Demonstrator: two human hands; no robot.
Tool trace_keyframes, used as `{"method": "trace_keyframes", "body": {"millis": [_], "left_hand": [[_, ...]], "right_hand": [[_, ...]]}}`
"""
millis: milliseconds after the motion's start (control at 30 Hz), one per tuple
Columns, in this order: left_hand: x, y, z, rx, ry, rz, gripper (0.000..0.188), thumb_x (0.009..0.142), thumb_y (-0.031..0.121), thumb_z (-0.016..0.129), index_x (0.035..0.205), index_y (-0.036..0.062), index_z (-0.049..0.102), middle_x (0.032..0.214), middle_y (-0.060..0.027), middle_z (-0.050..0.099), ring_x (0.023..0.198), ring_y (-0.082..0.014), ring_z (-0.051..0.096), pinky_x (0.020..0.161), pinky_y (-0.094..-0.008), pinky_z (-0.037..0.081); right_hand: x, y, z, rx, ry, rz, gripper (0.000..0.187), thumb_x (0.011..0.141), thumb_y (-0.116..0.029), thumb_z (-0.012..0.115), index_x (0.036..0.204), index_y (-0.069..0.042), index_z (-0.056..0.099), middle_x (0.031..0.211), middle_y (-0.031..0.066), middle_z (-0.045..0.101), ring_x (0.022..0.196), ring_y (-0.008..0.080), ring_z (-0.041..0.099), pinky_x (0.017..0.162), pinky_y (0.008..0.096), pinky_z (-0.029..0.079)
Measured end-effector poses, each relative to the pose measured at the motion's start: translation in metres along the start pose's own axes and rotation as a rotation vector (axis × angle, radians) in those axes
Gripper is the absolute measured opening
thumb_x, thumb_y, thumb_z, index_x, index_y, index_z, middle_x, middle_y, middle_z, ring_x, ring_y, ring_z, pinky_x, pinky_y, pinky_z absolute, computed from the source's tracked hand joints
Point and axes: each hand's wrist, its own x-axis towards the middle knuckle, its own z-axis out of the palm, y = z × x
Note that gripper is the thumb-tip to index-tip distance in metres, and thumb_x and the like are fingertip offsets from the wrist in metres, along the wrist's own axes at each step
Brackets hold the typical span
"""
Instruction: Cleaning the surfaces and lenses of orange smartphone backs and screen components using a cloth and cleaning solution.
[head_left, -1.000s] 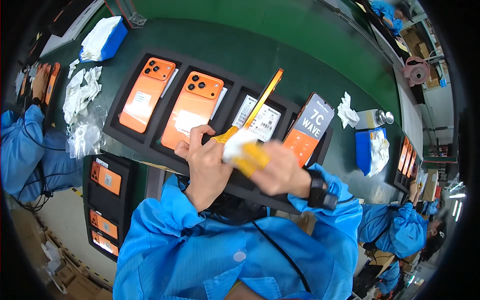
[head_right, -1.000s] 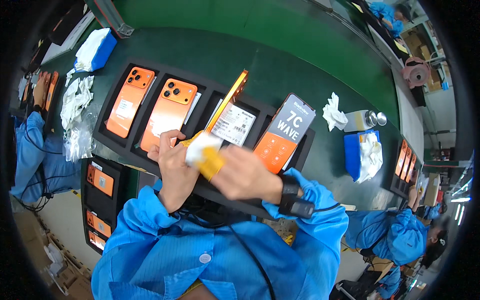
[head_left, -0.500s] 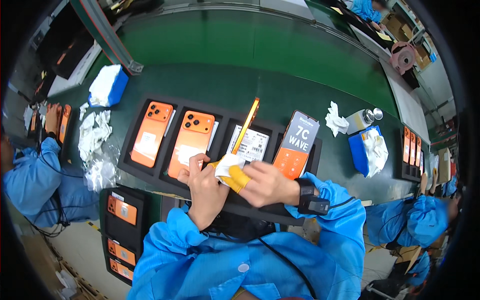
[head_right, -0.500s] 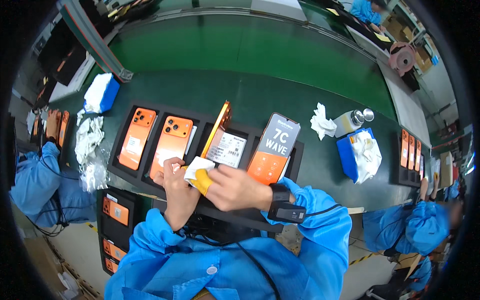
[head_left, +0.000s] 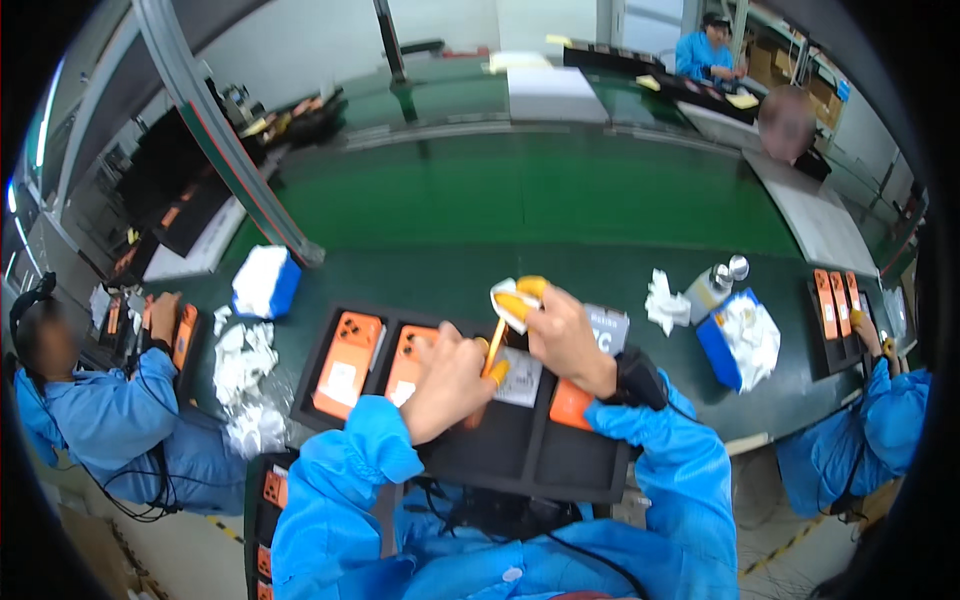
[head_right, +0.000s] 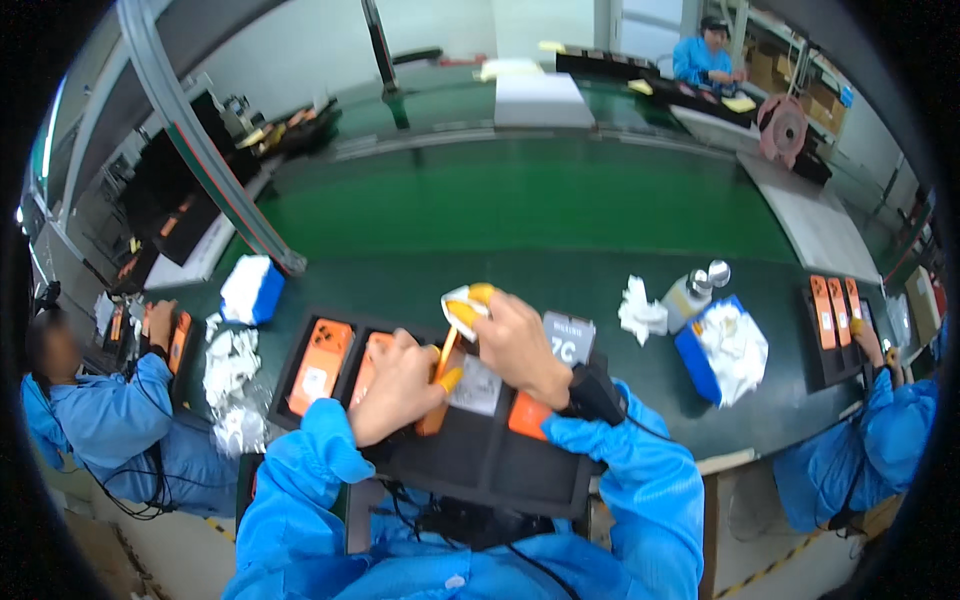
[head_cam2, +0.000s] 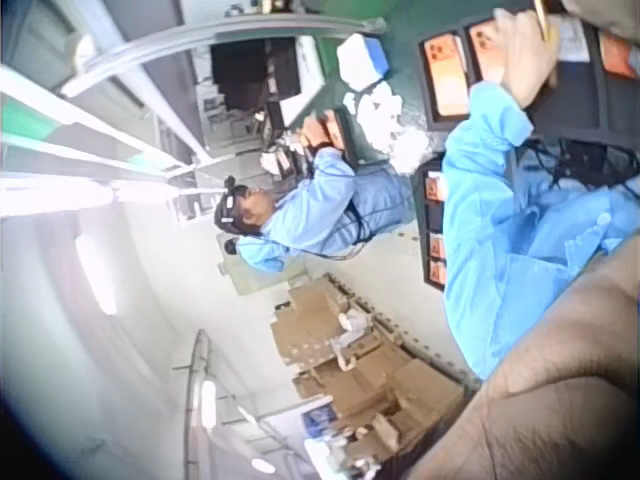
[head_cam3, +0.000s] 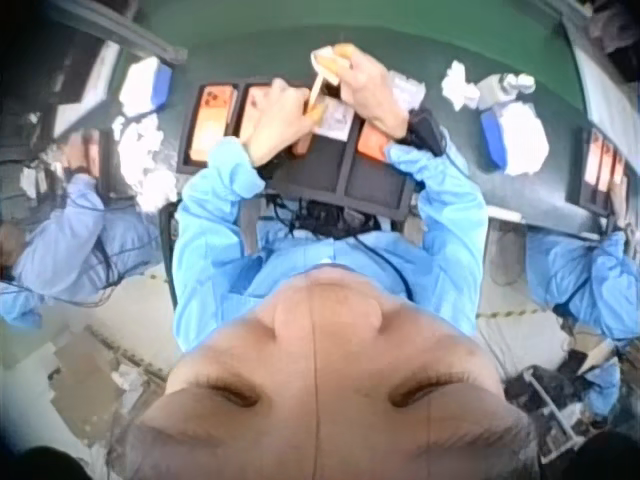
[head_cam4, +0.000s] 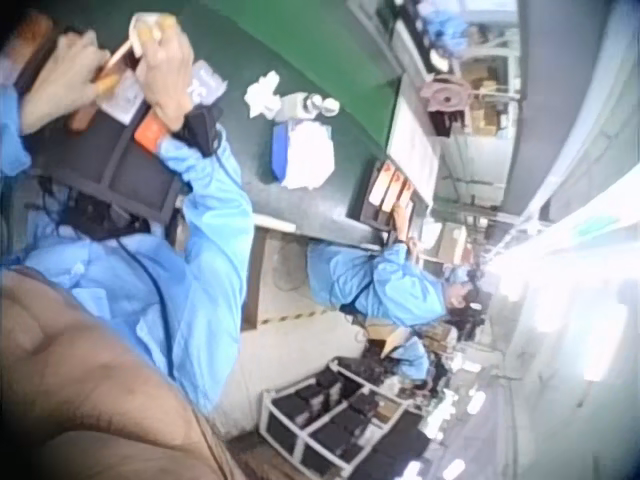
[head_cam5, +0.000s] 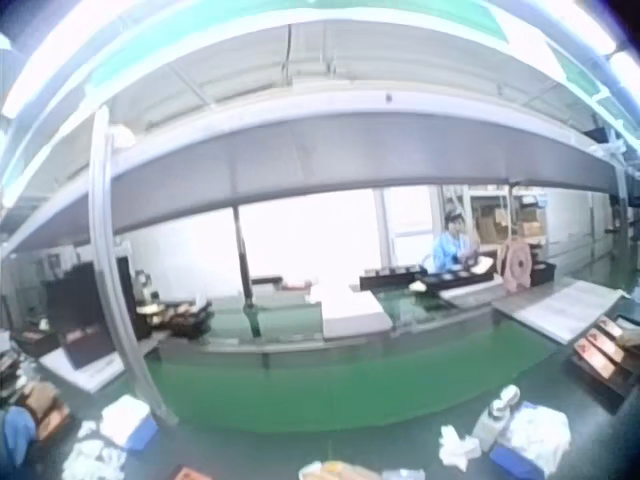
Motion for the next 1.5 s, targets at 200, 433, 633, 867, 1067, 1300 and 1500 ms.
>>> {"method": "trace_keyframes", "body": {"millis": [200,433,633,867,1067,1300,1500], "left_hand": [[0.008,0.006,-0.013,-0.217,0.287,0.034,0.014,0.071,0.012,0.068,0.083,0.005,0.069,0.071,-0.0067,0.056,0.082,-0.0218,0.047,0.071,-0.0374,0.026],[0.018,0.01,-0.017,-0.326,0.699,0.088,0.035,0.068,-0.001,0.064,0.099,0.0138,0.071,0.076,0.0028,0.064,0.081,-0.0197,0.047,0.071,-0.0357,0.025],[0.019,0.004,-0.004,-0.509,0.705,0.007,0.038,0.066,-0.001,0.064,0.099,0.0144,0.071,0.077,0.0048,0.063,0.079,-0.0171,0.046,0.072,-0.0312,0.029],[0.018,-0.01,0.001,-0.461,0.8,0.021,0.036,0.068,0.003,0.067,0.101,0.0146,0.071,0.073,0.0026,0.057,0.079,-0.018,0.046,0.074,-0.0313,0.031],[0.015,-0.015,0.002,-0.546,0.843,0.033,0.036,0.068,-0.007,0.064,0.102,0.002,0.068,0.083,-0.0052,0.049,0.082,-0.0186,0.046,0.069,-0.0238,0.039],[0.01,-0.005,-0.003,-0.345,0.823,0.05,0.043,0.062,-0.008,0.062,0.101,0.0085,0.07,0.082,-0.0017,0.06,0.082,-0.0205,0.046,0.074,-0.0303,0.036],[0.011,-0.009,-0.004,-0.417,0.846,0.065,0.032,0.068,0.0,0.068,0.098,0.0112,0.071,0.086,0.0002,0.067,0.083,-0.0204,0.048,0.073,-0.031,0.036]], "right_hand": [[0.024,-0.015,-0.038,-0.015,0.245,-0.071,0.041,0.06,0.005,0.057,0.098,-0.005,0.069,0.098,0.0173,0.061,0.076,0.0308,0.061,0.066,0.0376,0.051],[0.043,-0.044,-0.074,-0.182,0.444,-0.279,0.042,0.047,0.0,0.061,0.087,-0.001,0.07,0.093,0.0164,0.061,0.059,0.0233,0.052,0.047,0.0325,0.038],[0.031,-0.045,-0.065,-0.272,0.39,-0.236,0.047,0.043,0.001,0.06,0.089,-0.001,0.071,0.095,0.0172,0.061,0.063,0.027,0.057,0.051,0.0334,0.042],[0.033,-0.058,-0.05,-0.244,0.437,-0.391,0.047,0.041,-0.009,0.062,0.087,-0.003,0.072,0.095,0.0166,0.061,0.06,0.0239,0.054,0.048,0.0312,0.04],[0.04,-0.036,-0.057,-0.252,0.466,-0.234,0.045,0.048,-0.003,0.061,0.092,-0.001,0.07,0.093,0.0148,0.059,0.06,0.0255,0.053,0.049,0.0327,0.038],[0.019,-0.064,-0.046,0.005,0.276,-0.333,0.049,0.047,0.0,0.062,0.094,-0.004,0.071,0.097,0.013,0.06,0.062,0.0246,0.056,0.052,0.034,0.04],[0.035,-0.054,-0.06,-0.193,0.35,-0.247,0.046,0.047,0.004,0.066,0.093,-0.001,0.071,0.094,0.015,0.06,0.063,0.0249,0.056,0.052,0.0323,0.041]]}}
